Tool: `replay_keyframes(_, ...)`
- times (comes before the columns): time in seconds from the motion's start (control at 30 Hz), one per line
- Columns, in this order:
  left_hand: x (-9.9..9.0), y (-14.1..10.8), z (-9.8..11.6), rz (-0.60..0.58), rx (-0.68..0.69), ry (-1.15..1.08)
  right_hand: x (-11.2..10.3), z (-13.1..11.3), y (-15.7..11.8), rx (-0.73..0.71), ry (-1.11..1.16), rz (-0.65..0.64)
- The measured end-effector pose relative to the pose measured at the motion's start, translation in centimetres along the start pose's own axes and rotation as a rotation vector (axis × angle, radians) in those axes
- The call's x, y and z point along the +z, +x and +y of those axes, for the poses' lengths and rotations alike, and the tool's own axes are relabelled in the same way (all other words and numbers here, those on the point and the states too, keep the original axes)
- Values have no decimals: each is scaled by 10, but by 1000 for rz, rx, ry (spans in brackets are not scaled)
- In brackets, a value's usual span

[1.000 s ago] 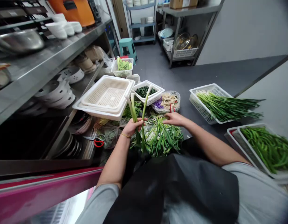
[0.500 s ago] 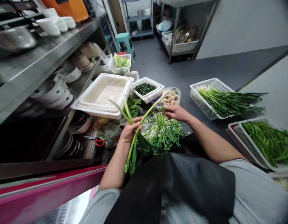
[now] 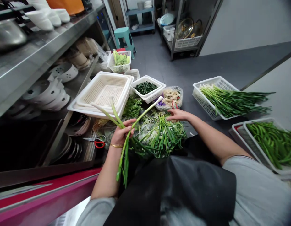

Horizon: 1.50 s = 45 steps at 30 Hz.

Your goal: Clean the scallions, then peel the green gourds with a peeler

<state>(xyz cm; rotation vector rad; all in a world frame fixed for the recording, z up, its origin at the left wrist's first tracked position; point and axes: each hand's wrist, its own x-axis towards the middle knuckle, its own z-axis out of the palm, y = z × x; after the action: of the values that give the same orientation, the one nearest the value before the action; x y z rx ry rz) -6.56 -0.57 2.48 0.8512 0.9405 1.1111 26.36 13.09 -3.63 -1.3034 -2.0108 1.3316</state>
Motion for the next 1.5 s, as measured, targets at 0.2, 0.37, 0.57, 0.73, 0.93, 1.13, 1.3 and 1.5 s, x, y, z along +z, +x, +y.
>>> replay_keyframes(0.2, 19, 53, -35, -19, -1, 224, 41, -91, 35, -223, 553, -43)
replay_keyframes(0.37, 31, 88, -46, -1, 31, 397, 47, -105, 62, -271, -18, 249)
replay_keyframes(0.57, -4, 82, -35, 59, 23, 82, 15, -43, 102, -71, 60, 472)
replay_keyframes(0.73, -64, 67, -18, 161, 17, -85, 36, 57, 124, 414, -396, -33)
replay_keyframes(0.93, -92, 79, -4, 166, 117, -99, 102, 141, 126, 712, -557, -182)
replay_keyframes(1.13, -78, 94, -14, 225, 37, -36, 120, 172, 129, 783, -462, -260)
replay_keyframes(1.3, -69, 100, -29, 134, -193, -49, 87, 149, 113, 692, -373, -140)
replay_keyframes(1.5, -22, 104, -65, 213, -293, 110, 67, 68, 45, 442, -297, 79)
